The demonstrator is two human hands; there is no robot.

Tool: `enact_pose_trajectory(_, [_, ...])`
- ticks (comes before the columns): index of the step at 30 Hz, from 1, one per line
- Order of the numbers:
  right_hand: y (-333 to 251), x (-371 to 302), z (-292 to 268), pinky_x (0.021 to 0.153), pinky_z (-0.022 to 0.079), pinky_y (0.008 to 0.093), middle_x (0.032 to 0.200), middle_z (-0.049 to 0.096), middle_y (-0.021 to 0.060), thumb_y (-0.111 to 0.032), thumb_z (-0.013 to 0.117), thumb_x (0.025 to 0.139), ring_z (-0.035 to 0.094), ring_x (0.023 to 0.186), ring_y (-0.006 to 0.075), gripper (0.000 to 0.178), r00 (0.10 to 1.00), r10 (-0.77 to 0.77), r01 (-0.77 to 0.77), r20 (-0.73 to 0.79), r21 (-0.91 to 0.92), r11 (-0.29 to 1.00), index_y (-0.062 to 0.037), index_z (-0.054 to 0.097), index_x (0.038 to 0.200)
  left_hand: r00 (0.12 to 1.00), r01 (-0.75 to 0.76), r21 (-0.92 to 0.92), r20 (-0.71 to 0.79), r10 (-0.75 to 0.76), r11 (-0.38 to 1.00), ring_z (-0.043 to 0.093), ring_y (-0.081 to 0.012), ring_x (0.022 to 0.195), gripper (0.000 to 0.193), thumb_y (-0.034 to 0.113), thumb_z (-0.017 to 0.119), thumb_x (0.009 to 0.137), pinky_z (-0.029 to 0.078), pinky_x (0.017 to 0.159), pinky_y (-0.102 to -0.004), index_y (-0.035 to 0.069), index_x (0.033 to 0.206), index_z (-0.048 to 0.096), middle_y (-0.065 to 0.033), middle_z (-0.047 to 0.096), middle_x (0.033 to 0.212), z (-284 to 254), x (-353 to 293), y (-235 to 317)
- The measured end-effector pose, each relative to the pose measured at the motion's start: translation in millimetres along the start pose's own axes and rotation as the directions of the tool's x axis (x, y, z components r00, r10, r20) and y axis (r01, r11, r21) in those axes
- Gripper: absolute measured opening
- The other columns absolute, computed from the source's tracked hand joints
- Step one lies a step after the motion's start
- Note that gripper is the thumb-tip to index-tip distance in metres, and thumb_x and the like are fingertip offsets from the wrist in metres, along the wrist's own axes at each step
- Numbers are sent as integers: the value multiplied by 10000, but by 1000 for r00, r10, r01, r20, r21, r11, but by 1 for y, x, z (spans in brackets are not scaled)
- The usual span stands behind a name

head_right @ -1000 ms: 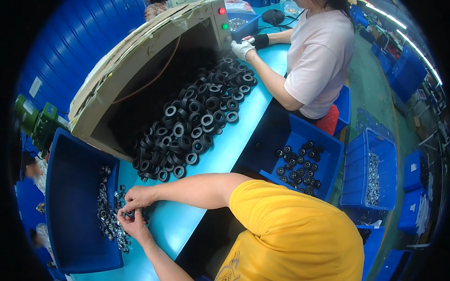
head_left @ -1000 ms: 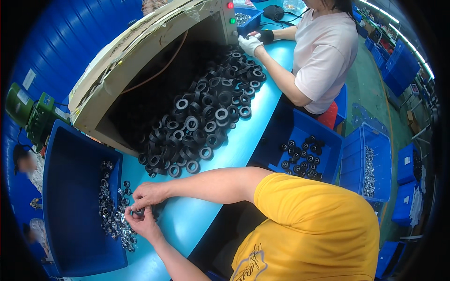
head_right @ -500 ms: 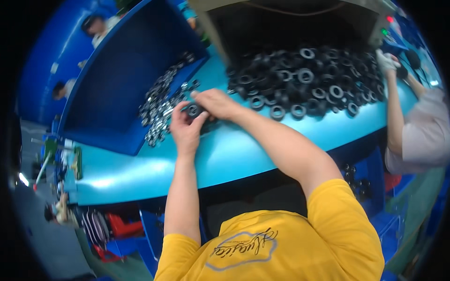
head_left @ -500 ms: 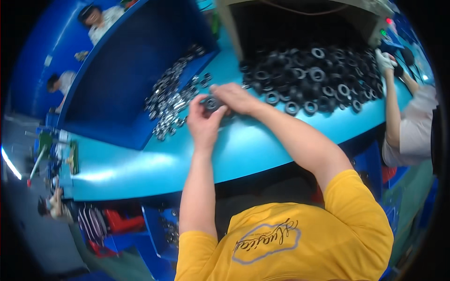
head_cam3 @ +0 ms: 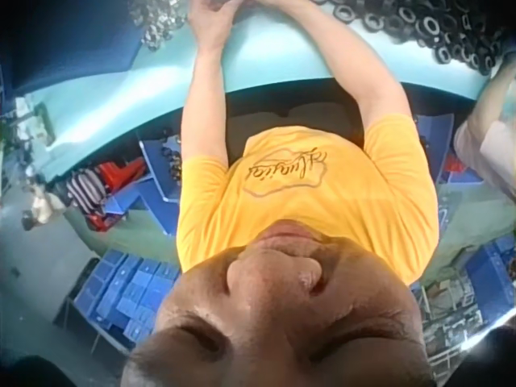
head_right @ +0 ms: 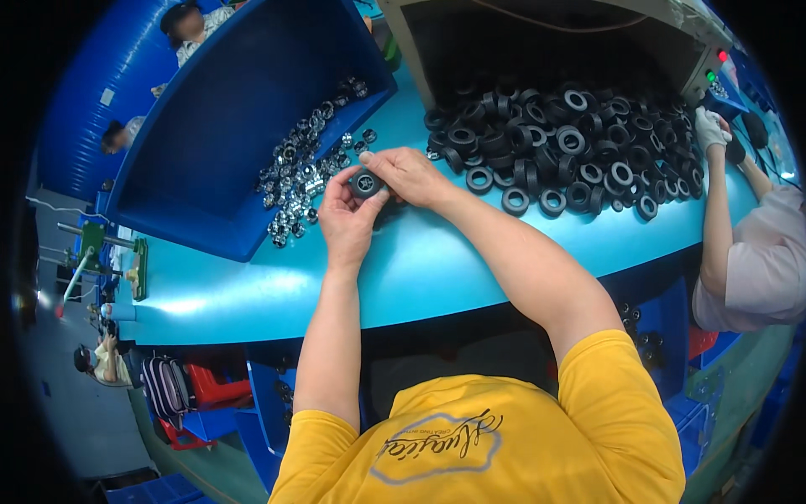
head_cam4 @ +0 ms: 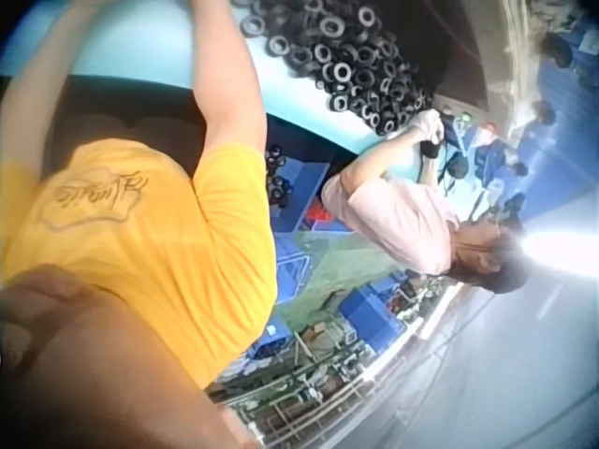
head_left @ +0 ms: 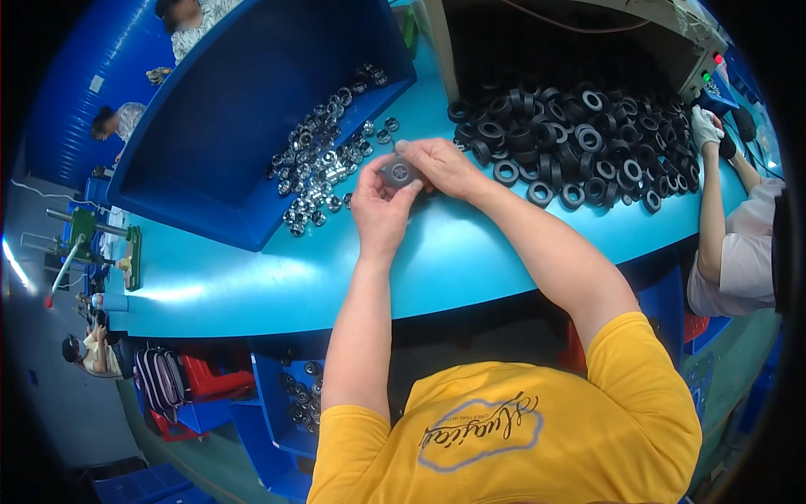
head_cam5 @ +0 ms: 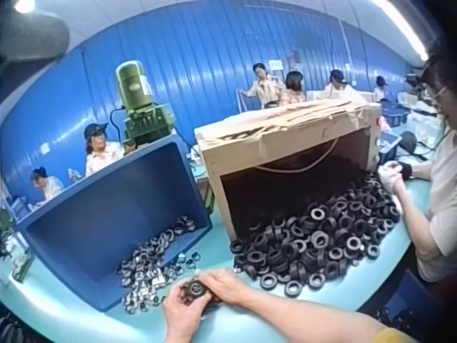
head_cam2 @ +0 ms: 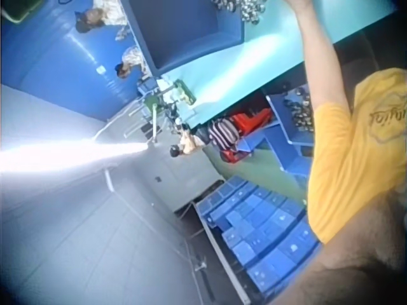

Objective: Manually inserting metal bearings into small black rubber wheels at a factory workstation.

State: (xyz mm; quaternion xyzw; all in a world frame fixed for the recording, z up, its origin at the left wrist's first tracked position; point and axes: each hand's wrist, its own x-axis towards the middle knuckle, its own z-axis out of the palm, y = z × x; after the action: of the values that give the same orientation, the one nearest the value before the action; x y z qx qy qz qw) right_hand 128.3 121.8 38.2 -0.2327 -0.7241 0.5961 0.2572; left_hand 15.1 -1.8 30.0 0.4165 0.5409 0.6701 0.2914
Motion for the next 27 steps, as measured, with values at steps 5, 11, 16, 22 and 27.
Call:
enact_pose_trajectory(5, [-7, -2, -1, 514, 446, 264, 678, 645, 15, -533, 546, 1088, 547, 559, 92, 587, 998, 50, -51, -29, -27, 998, -17, 785, 946, 1000, 7, -16, 27, -7, 1000, 694, -97, 933, 500, 80, 827, 932, 576, 793, -237, -16, 1358, 585, -56, 727, 1085, 3, -2, 2])
enact_pose_trajectory(11, [-8, -1, -1, 584, 490, 349, 645, 647, 72, -558, 547, 1063, 595, 583, 168, 636, 995, 47, -55, -89, -89, 994, -18, 733, 782, 985, 162, -71, 63, -158, 984, 649, -108, 769, 472, 352, 699, 1049, 548, 666, -267, 9, 1358, 603, -44, 692, 948, -12, 3, 0])
enact_pose_trajectory(16, [-26, -8, 2, 656, 520, 271, 1029, 658, 57, -448, 634, 1052, 641, 824, 124, 421, 963, -189, 199, -193, 35, 979, -40, 720, 996, 935, 356, -432, 169, -313, 829, 557, -109, 644, 690, 657, 480, 1070, 456, 546, -265, 10, 1249, 643, -42, 615, 826, -18, 5, 11])
enact_pose_trajectory(22, [-7, -2, -1, 817, 554, 274, 1118, 672, 40, -290, 736, 1000, 658, 941, 129, 309, 977, -204, 203, 70, 9, 979, -33, 752, 1171, 920, 389, -329, 181, -347, 860, 553, -127, 580, 818, 749, 340, 1057, 435, 483, -279, -6, 1122, 648, -63, 626, 763, -17, 4, 8])
enact_pose_trajectory(27, [-3, 1, -4, 774, 542, 275, 1000, 743, 18, -392, 749, 1004, 648, 874, 105, 384, 987, -53, 24, 154, 186, 982, -40, 777, 1157, 918, 395, -268, 159, -364, 879, 546, -103, 564, 859, 726, 287, 1082, 419, 459, -246, -33, 1049, 688, -75, 649, 769, -16, 3, 13])
